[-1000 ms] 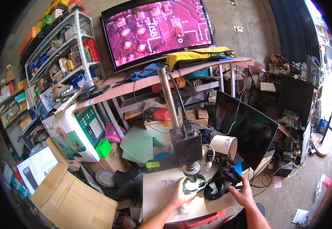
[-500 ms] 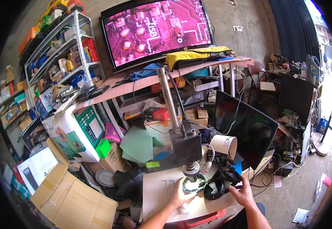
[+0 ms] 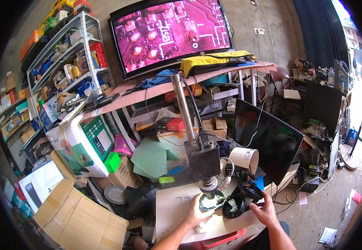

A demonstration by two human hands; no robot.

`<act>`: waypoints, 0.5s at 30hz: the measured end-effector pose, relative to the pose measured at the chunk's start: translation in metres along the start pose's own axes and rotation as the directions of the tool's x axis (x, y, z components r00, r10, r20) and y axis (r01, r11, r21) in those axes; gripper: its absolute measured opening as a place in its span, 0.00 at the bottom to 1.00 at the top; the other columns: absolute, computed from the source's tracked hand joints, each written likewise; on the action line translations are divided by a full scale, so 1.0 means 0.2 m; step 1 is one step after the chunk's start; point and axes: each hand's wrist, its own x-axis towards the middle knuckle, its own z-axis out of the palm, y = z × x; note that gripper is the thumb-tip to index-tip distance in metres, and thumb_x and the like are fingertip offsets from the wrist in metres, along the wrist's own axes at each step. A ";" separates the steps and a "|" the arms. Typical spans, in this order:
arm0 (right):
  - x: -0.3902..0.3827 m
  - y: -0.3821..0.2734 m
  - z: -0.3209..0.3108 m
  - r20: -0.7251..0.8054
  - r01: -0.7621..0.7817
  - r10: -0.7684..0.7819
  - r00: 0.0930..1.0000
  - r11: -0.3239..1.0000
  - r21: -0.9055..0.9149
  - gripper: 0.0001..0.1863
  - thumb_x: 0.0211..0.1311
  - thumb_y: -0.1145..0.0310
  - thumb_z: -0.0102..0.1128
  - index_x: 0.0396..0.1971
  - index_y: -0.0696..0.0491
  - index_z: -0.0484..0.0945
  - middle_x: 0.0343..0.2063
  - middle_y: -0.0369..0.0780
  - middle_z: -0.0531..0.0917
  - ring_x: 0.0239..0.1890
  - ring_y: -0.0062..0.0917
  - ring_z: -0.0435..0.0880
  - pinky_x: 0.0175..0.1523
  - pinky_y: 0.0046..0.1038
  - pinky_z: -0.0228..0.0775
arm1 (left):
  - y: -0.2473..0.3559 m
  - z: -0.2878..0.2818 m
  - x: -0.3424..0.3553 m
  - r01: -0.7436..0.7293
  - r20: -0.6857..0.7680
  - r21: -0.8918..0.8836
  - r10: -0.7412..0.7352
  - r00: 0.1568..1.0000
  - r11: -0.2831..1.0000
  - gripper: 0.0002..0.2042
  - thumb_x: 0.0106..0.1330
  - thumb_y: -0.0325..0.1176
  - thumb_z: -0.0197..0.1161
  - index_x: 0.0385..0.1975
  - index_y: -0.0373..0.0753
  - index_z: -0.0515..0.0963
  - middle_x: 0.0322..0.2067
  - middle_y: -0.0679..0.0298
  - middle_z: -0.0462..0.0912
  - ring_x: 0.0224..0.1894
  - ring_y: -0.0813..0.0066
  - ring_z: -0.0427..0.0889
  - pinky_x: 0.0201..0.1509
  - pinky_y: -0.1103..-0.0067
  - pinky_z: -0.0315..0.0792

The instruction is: The person disassembles a black electronic device, removes internal components, and manipulates wires and small parts under a microscope. They repeatedly inspect the device and its parts, occasionally adjusting the microscope and handling a white cloth.

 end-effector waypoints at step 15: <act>0.01 0.03 0.01 -0.004 0.006 -0.006 1.000 1.000 -0.013 0.47 0.55 0.53 0.78 0.70 0.58 0.65 0.55 0.53 0.78 0.46 0.38 0.88 0.51 0.36 0.80 | 0.02 -0.01 0.00 0.003 0.008 -0.027 -0.003 1.000 1.000 0.48 0.51 0.37 0.84 0.71 0.37 0.60 0.62 0.47 0.75 0.64 0.52 0.78 0.67 0.63 0.74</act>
